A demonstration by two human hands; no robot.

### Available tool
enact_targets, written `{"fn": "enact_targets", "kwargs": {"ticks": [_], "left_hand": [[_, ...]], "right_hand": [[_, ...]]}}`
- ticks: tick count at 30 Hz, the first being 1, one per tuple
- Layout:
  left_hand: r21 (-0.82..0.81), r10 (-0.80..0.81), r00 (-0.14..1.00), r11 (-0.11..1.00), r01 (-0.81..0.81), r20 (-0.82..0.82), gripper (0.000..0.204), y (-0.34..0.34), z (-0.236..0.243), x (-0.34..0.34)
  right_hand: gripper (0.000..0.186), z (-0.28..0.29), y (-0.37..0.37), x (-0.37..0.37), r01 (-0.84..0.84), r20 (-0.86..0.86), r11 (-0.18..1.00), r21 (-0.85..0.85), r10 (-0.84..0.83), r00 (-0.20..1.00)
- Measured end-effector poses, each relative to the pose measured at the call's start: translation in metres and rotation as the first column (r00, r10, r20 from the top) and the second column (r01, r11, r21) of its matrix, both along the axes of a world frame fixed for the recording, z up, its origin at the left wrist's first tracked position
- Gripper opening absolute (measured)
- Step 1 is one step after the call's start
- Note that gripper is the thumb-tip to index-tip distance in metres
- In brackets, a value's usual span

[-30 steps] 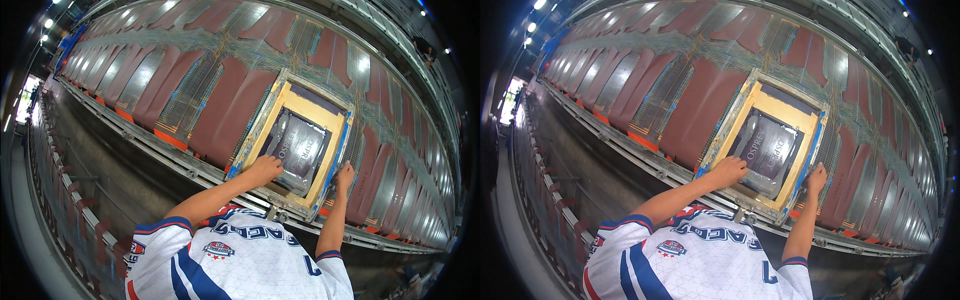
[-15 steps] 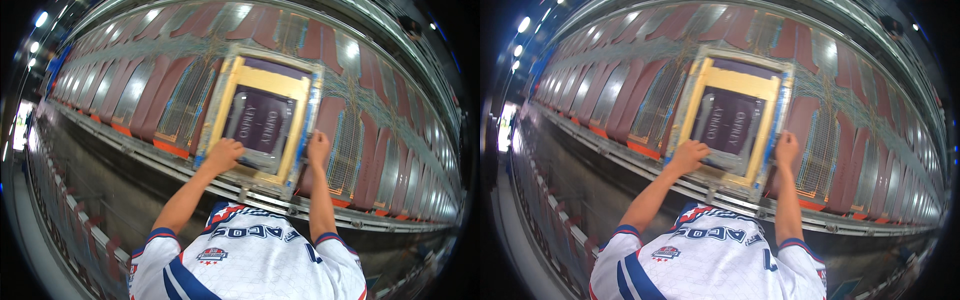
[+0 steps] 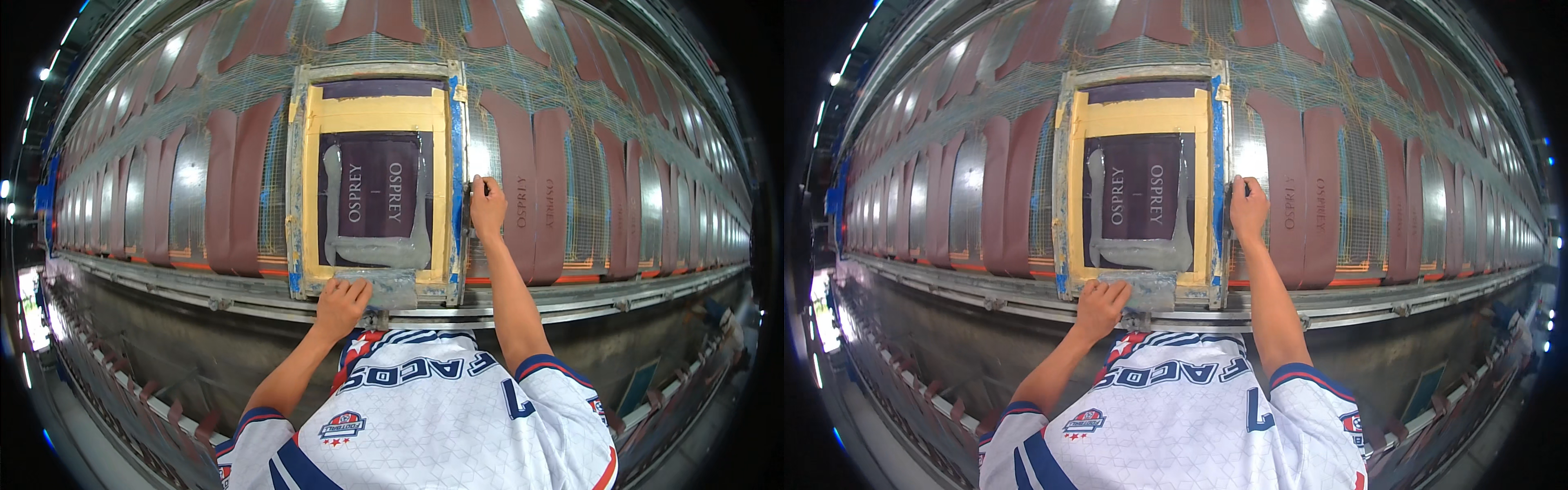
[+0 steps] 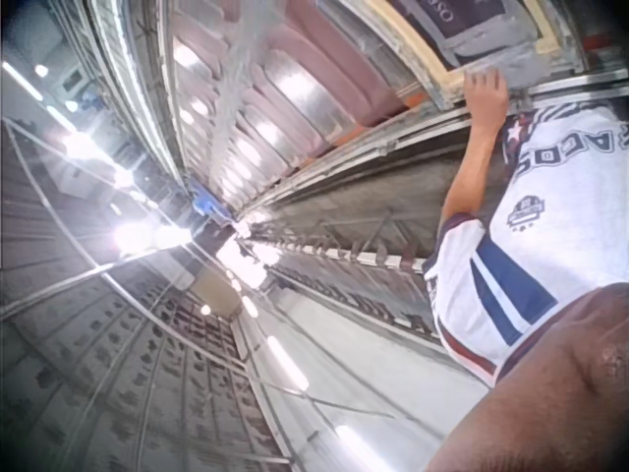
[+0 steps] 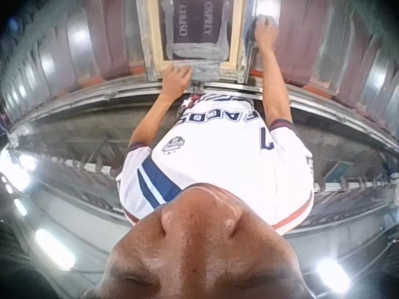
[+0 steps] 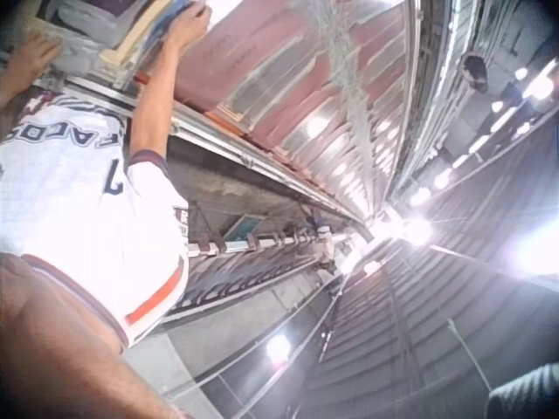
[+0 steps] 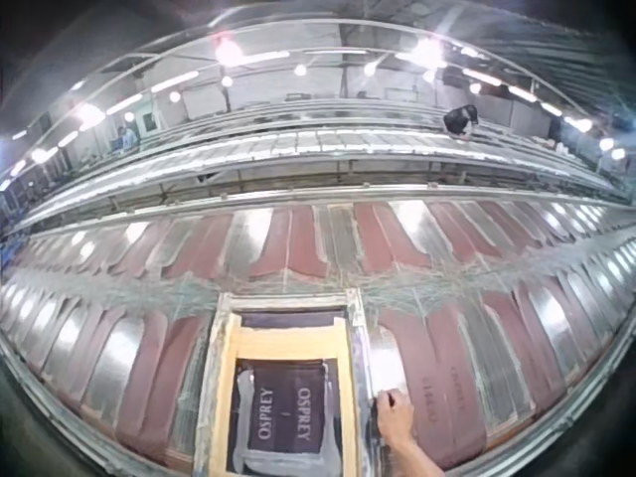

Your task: The person uses a squeegee to pull ink across a screen-printing frame mounted on a conveyor, repeatedly treating the same area. The person then moves the frame to a blue station and returns to continue squeegeeing the same screen.

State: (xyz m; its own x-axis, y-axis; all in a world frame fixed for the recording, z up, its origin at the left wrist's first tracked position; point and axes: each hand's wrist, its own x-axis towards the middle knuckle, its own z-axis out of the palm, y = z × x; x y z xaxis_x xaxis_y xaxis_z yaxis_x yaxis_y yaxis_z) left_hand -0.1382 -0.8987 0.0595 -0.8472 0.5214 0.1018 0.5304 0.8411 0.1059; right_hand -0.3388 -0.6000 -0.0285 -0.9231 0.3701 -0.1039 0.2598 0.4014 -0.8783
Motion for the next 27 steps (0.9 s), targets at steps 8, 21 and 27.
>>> {"fn": "enact_targets", "kwargs": {"ticks": [8,21,27], "left_hand": [[-0.028,-0.045,0.993,0.999,0.042,-0.112,0.032,-0.026,-0.017,-0.148],[0.098,-0.025,0.981,0.995,0.006,0.192,0.035,-0.038,0.015,-0.322],[0.098,-0.005,0.992,0.995,-0.008,0.125,0.033,-0.028,-0.010,-0.291]], "right_hand": [[0.036,0.006,-0.006,-0.004,-0.006,0.045,0.995,0.096,0.001,0.999],[0.031,0.001,-0.012,-0.004,0.042,0.014,0.998,0.054,-0.043,0.999],[0.031,-0.012,-0.005,-0.006,0.015,-0.023,0.997,0.076,-0.013,1.000]]}}
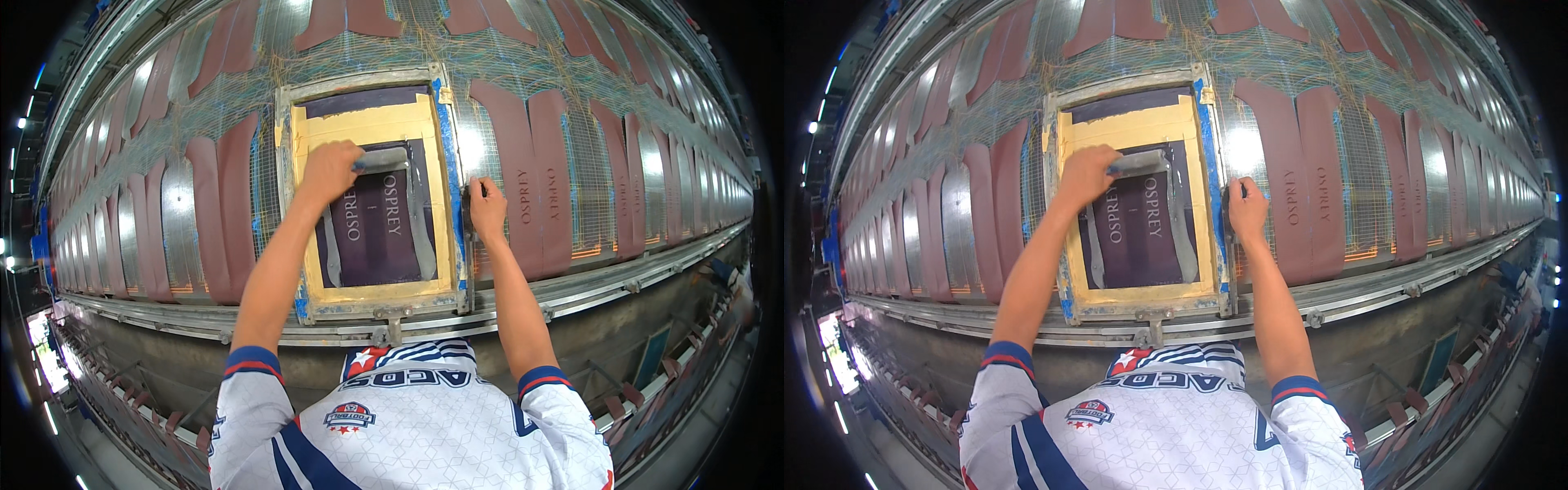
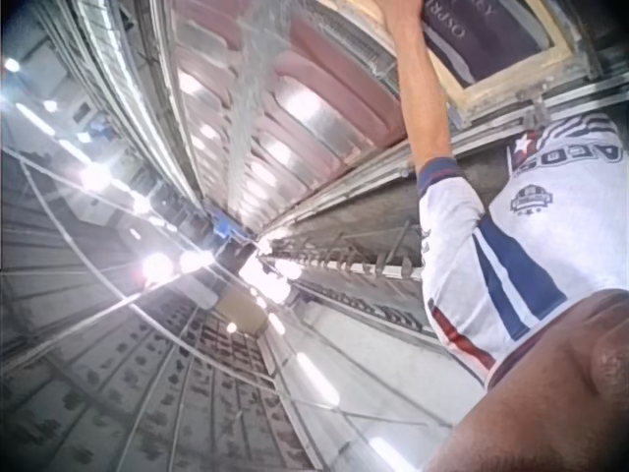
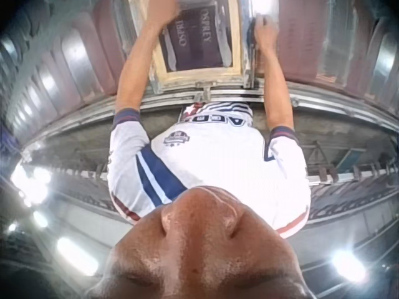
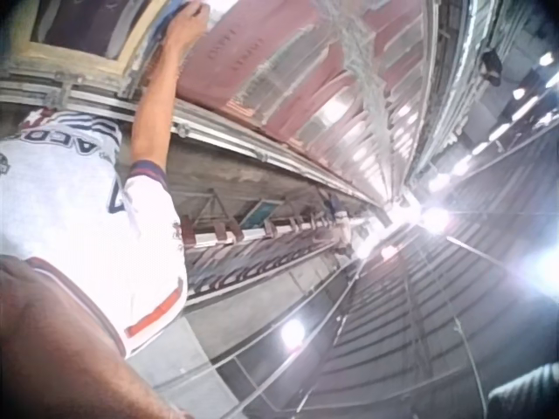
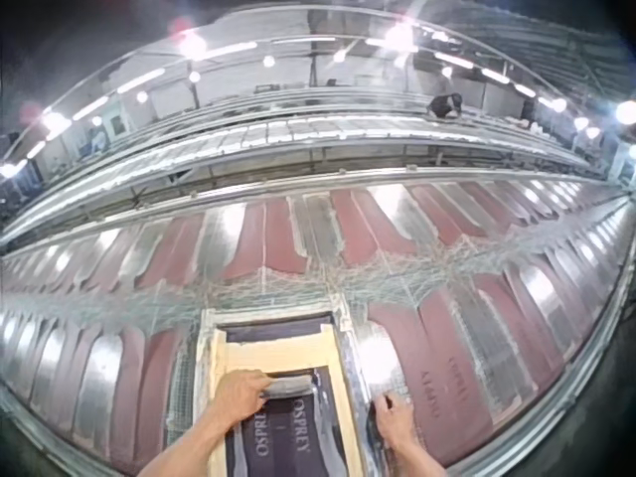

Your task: The person uses a squeegee to pull ink across a screen-printing frame mounted on a conveyor, repeatedly treating the same area. The person then moves the frame to a blue station and returns to continue squeegeeing the same screen.

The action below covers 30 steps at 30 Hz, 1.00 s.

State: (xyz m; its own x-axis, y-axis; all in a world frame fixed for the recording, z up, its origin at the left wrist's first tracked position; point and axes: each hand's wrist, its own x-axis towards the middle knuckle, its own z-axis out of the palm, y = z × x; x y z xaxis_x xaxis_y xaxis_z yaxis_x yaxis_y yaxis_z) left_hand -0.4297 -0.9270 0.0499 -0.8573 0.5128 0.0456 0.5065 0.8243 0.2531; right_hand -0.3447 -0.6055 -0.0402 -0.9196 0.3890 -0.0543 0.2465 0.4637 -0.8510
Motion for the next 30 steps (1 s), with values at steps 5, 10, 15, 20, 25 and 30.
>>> {"fn": "enact_targets", "kwargs": {"ticks": [5,10,15,20,25,30], "left_hand": [[-0.035,-0.079,0.990,0.997,0.075,-0.120,0.034,0.007,-0.017,0.148],[-0.022,0.024,0.993,1.000,-0.021,0.118,0.037,0.019,0.026,0.236],[-0.012,0.693,0.693,0.709,-0.705,0.196,0.030,0.026,0.051,0.217],[-0.128,0.883,0.462,0.469,-0.874,0.087,0.031,0.009,0.027,0.205],[-0.155,0.826,0.543,0.562,-0.812,0.152,0.037,0.044,0.024,0.210],[0.003,0.331,0.929,0.942,-0.336,0.164,0.034,0.039,0.034,0.158]], "right_hand": [[0.033,0.008,0.003,0.001,0.003,0.065,1.000,-0.020,-0.001,0.998],[0.032,0.002,0.002,0.000,-0.003,0.036,0.999,-0.047,0.005,0.999],[0.033,0.007,0.004,0.001,-0.036,0.082,0.994,-0.103,0.045,0.996],[0.033,0.005,0.004,0.001,-0.058,0.061,0.992,-0.111,0.065,0.996],[0.032,0.010,0.004,0.003,-0.068,0.042,0.990,-0.120,0.074,0.996],[0.031,-0.005,0.008,0.001,-0.028,-0.028,0.997,-0.075,0.026,0.999]]}}
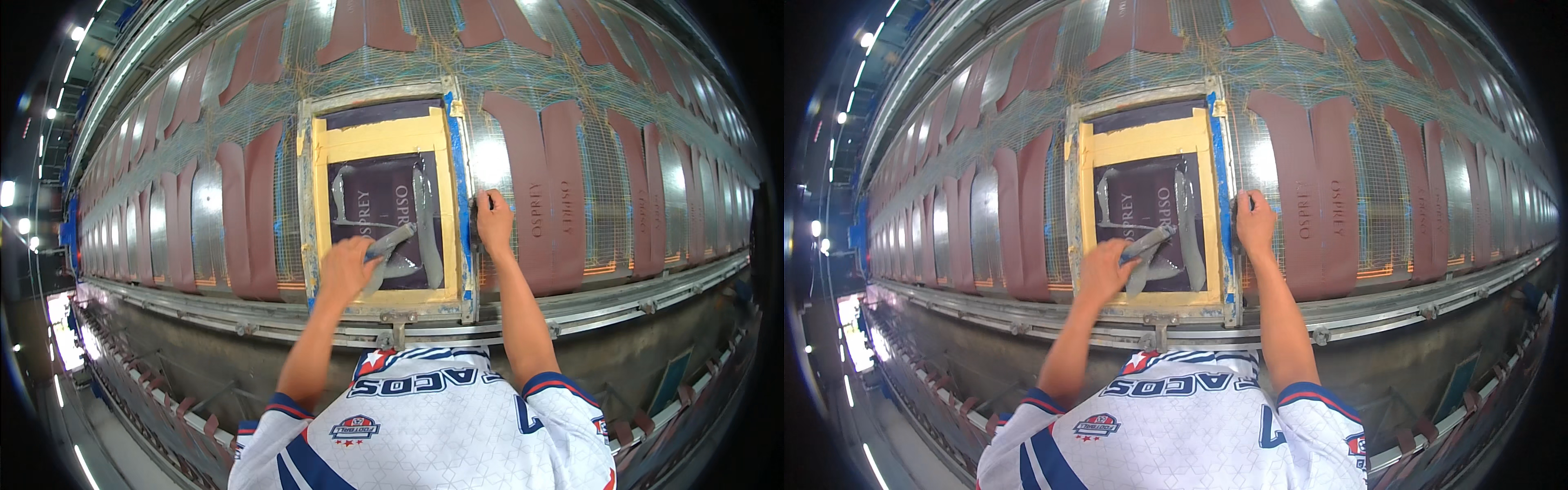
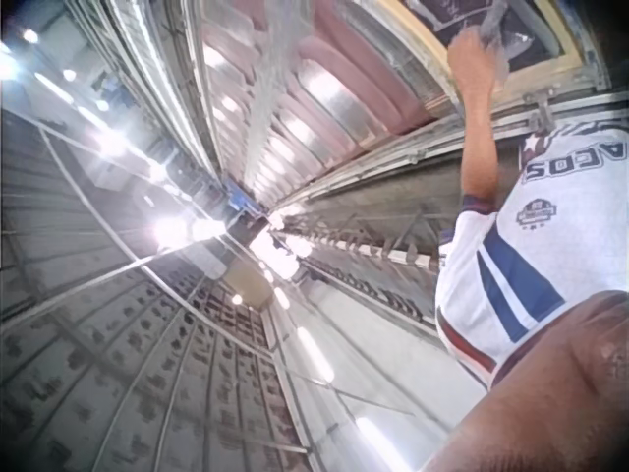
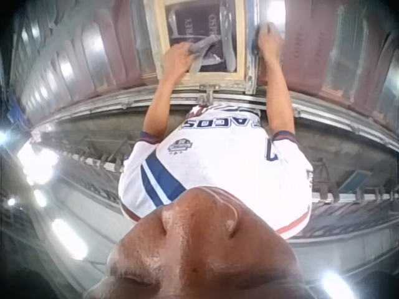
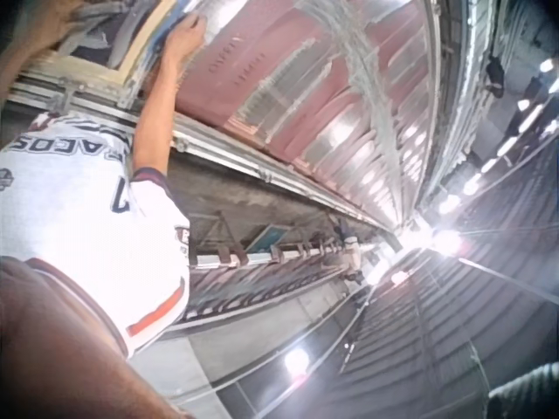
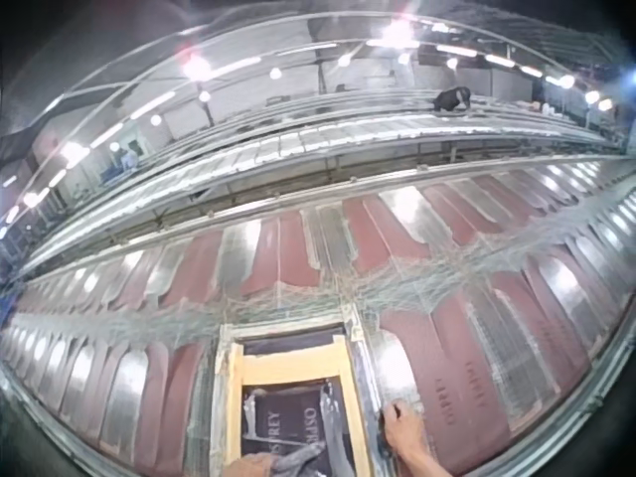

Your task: The person uses a squeegee to pull ink across a screen-printing frame mounted on a conveyor, repeatedly treating the same area. The person then moves the frame to a blue station and returns to continue squeegeeing the same screen.

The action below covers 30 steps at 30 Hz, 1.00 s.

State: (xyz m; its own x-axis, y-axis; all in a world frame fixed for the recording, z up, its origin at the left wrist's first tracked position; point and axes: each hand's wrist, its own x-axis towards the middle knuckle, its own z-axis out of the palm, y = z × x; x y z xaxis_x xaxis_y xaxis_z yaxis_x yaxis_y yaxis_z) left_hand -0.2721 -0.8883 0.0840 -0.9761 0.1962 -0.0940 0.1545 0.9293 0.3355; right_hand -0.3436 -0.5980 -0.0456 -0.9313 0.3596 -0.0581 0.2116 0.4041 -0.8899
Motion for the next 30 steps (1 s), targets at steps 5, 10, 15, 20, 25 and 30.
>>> {"fn": "enact_targets", "kwargs": {"ticks": [5,10,15,20,25,30], "left_hand": [[-0.037,-0.411,0.907,0.912,0.410,-0.093,0.028,-0.042,-0.019,-0.124],[-0.099,-0.395,0.910,0.918,0.385,-0.122,0.028,-0.040,-0.025,-0.210],[-0.024,-0.381,0.923,0.925,0.380,-0.059,0.023,-0.041,-0.032,-0.175],[-0.008,-0.438,0.897,0.898,0.439,0.055,0.040,-0.035,-0.028,-0.014],[0.054,-0.437,0.897,0.899,0.434,0.068,0.034,-0.041,-0.022,-0.026],[-0.074,-0.397,0.916,0.917,0.392,-0.063,0.019,-0.036,-0.021,-0.167]], "right_hand": [[0.031,0.017,-0.007,-0.001,0.021,0.079,0.998,0.053,-0.026,0.997],[0.032,0.012,-0.008,0.001,0.030,0.070,0.995,0.100,-0.038,0.997],[0.032,0.017,-0.013,0.002,0.022,0.083,0.997,0.073,-0.028,0.996],[0.033,0.008,-0.007,0.002,0.037,0.123,0.996,0.086,-0.048,0.991],[0.035,0.015,-0.003,-0.002,-0.028,0.167,0.994,0.102,0.011,0.986],[0.037,0.009,-0.009,-0.002,-0.012,0.095,0.984,0.176,-0.005,0.995]]}}
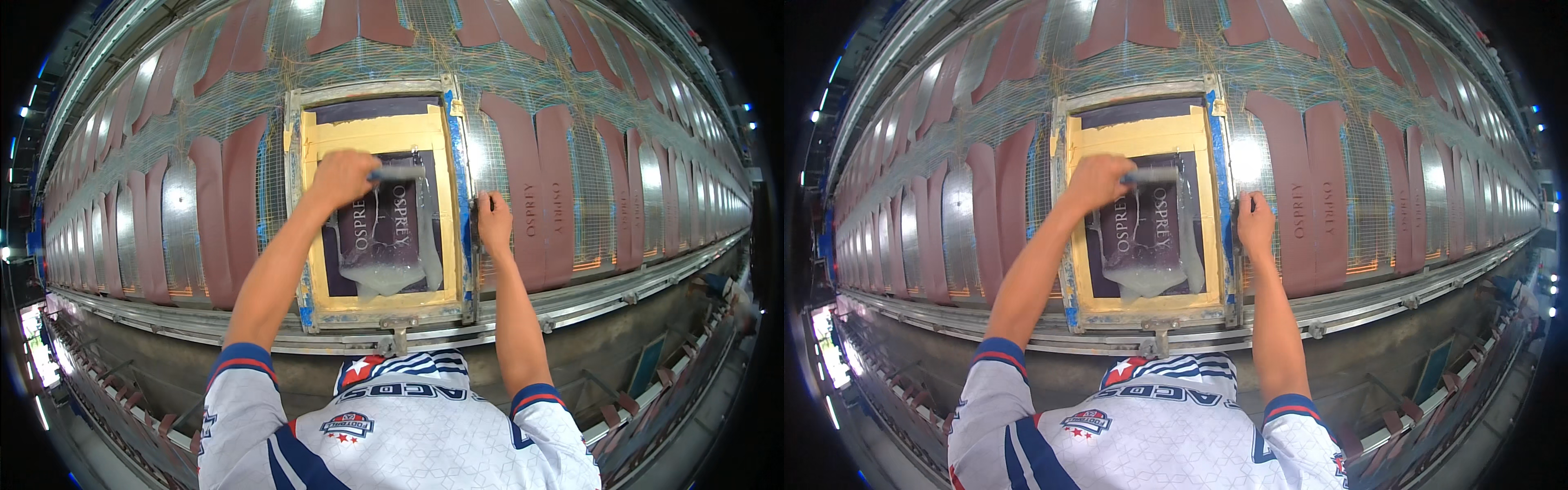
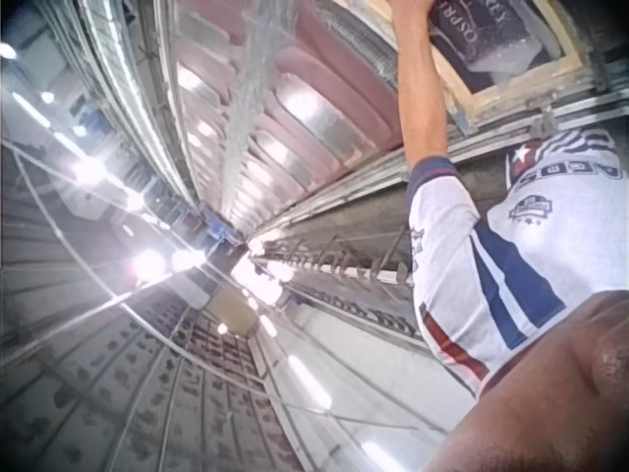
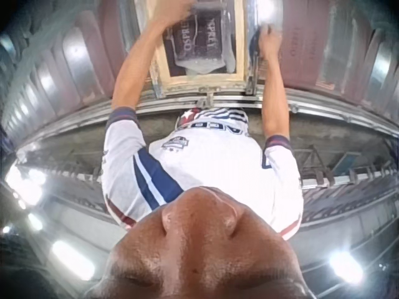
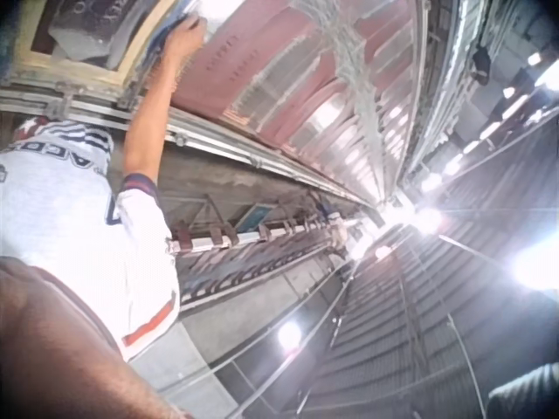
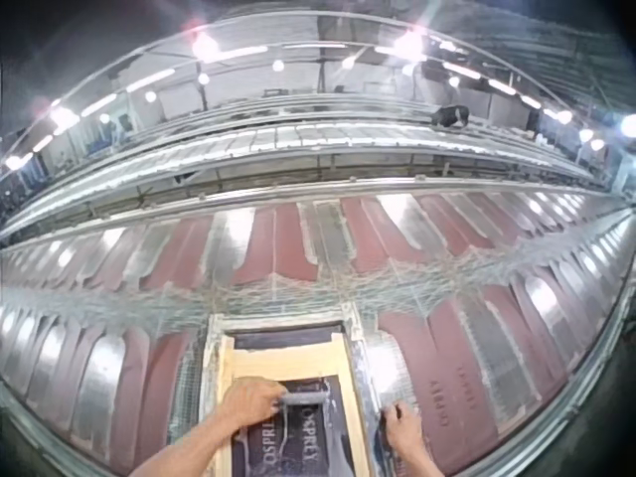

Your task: The person uses a squeegee to pull ink across a screen-printing frame mounted on a conveyor, repeatedly treating the same area. The person then moves the frame to a blue station and returns to continue squeegeeing the same screen.

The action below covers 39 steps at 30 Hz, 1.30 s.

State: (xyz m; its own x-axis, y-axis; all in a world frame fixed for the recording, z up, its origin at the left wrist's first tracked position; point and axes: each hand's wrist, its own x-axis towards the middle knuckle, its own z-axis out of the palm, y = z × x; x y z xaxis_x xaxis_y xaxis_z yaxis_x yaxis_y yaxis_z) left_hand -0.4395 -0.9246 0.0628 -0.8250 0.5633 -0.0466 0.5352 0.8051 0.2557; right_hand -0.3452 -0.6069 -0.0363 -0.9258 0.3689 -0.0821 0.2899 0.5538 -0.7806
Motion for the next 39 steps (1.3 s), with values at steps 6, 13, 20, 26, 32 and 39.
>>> {"fn": "enact_targets", "kwargs": {"ticks": [6,13,20,26,32,39], "left_hand": [[0.054,0.010,0.997,0.999,-0.006,-0.070,0.018,0.012,-0.010,0.042],[0.061,0.066,0.997,0.996,-0.063,-0.049,0.054,0.020,-0.005,0.216],[0.151,0.161,0.986,0.977,-0.152,-0.053,0.049,-0.015,0.010,0.222],[0.108,0.120,0.993,0.987,-0.119,0.001,0.050,-0.143,-0.010,0.221],[-0.009,0.160,0.987,0.987,-0.160,0.023,0.056,-0.244,0.014,0.244],[0.001,0.050,0.999,0.999,-0.050,-0.012,0.046,-0.286,0.006,0.318]], "right_hand": [[0.033,0.002,-0.001,0.004,0.086,0.000,0.990,-0.109,-0.086,0.996],[0.029,0.003,0.002,0.001,0.048,0.035,0.990,-0.129,-0.044,0.998],[0.023,0.067,-0.030,-0.002,0.012,0.009,0.965,-0.262,-0.009,1.000],[0.030,0.018,-0.156,0.013,-0.048,-0.083,0.990,-0.134,0.037,0.996],[0.023,0.015,-0.282,0.030,-0.031,-0.176,0.968,-0.251,-0.014,0.984],[0.023,0.009,-0.315,0.033,0.003,-0.174,0.993,-0.120,-0.024,0.984]]}}
